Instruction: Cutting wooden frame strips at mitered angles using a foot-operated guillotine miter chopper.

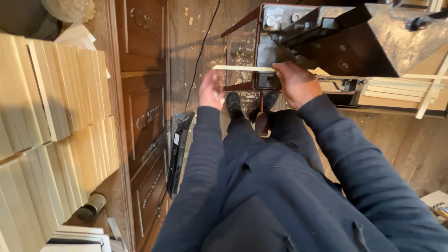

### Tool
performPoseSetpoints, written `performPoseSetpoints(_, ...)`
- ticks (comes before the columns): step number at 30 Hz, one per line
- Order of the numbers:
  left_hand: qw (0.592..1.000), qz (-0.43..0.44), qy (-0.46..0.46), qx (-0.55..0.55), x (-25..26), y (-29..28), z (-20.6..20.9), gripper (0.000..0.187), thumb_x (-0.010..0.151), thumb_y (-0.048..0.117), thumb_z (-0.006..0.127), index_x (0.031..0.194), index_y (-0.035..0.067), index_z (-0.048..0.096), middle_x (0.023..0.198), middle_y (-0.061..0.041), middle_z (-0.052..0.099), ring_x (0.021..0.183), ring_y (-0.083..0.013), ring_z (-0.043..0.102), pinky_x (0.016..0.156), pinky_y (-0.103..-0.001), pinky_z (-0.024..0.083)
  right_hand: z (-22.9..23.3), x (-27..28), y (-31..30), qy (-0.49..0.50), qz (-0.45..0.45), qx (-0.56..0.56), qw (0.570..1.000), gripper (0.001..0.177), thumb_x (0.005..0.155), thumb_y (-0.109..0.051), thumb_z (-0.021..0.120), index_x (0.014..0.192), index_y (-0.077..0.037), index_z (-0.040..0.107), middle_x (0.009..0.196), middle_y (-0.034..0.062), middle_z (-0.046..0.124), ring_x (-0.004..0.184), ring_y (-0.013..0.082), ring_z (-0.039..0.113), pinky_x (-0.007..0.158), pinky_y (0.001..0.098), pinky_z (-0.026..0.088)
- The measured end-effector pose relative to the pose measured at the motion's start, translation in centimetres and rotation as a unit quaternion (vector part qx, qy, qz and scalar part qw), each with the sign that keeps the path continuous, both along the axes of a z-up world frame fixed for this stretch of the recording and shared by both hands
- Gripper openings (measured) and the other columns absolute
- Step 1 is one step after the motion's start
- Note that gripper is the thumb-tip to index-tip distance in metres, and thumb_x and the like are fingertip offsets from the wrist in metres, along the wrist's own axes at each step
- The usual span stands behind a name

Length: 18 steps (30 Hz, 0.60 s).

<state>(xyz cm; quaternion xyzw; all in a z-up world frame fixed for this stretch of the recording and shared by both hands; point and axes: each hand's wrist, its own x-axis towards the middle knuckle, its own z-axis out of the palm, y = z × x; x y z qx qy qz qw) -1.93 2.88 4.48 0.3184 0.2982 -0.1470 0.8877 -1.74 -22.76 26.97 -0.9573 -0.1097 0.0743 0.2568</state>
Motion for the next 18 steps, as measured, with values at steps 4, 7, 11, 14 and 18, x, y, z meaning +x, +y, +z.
performPoseSetpoints(4, 0.991, -0.103, 0.083, 0.027, -8.9, 0.1, -5.1, 0.025, 0.093, 0.006, 0.069, 0.118, 0.005, 0.064, 0.082, -0.004, 0.065, 0.044, -0.0054, 0.042, 0.034, -0.023, 0.030, -0.2, 0.1, -0.4, 0.002, -0.026, -0.004, 1.000, 0.021, 0.106, -0.014, 0.056, 0.124, -0.006, 0.063, 0.109, 0.0178, 0.069, 0.098, 0.0417, 0.066, 0.080, 0.0489, 0.053)
performPoseSetpoints(7, 0.955, -0.257, 0.144, 0.040, -14.0, -0.6, -1.5, 0.034, 0.084, 0.009, 0.072, 0.116, 0.006, 0.062, 0.076, -0.003, 0.063, 0.043, -0.0064, 0.045, 0.035, -0.023, 0.035, -0.7, 0.2, -1.2, -0.018, -0.032, 0.009, 0.999, 0.022, 0.105, -0.014, 0.057, 0.125, -0.007, 0.063, 0.109, 0.0184, 0.068, 0.098, 0.0412, 0.066, 0.081, 0.0483, 0.053)
performPoseSetpoints(11, 0.909, -0.403, -0.035, 0.103, -17.2, -0.3, -1.3, 0.043, 0.087, 0.002, 0.064, 0.129, 0.004, 0.055, 0.096, -0.005, 0.069, 0.078, -0.0109, 0.060, 0.070, -0.024, 0.048, -0.9, 0.4, -2.1, -0.020, -0.032, 0.002, 0.999, 0.020, 0.104, -0.015, 0.058, 0.122, -0.008, 0.064, 0.107, 0.0172, 0.069, 0.096, 0.0408, 0.066, 0.078, 0.0488, 0.053)
performPoseSetpoints(14, 0.895, -0.414, -0.100, 0.133, -17.8, -0.5, 0.3, 0.034, 0.093, 0.002, 0.054, 0.127, 0.002, 0.053, 0.106, -0.006, 0.073, 0.098, -0.0140, 0.066, 0.091, -0.027, 0.052, -1.0, -0.2, -2.5, -0.032, -0.021, 0.025, 0.999, 0.020, 0.102, -0.014, 0.059, 0.121, -0.008, 0.064, 0.107, 0.0169, 0.069, 0.096, 0.0408, 0.066, 0.078, 0.0484, 0.053)
performPoseSetpoints(18, 0.830, -0.466, -0.146, 0.270, -13.3, -2.3, 9.8, 0.024, 0.097, 0.002, 0.049, 0.113, 0.004, 0.067, 0.106, -0.006, 0.077, 0.100, -0.0152, 0.071, 0.092, -0.030, 0.053, -1.1, 0.2, -3.4, -0.033, -0.031, 0.033, 0.998, 0.018, 0.100, -0.014, 0.061, 0.116, -0.009, 0.065, 0.100, 0.0165, 0.069, 0.092, 0.0404, 0.066, 0.076, 0.0492, 0.052)
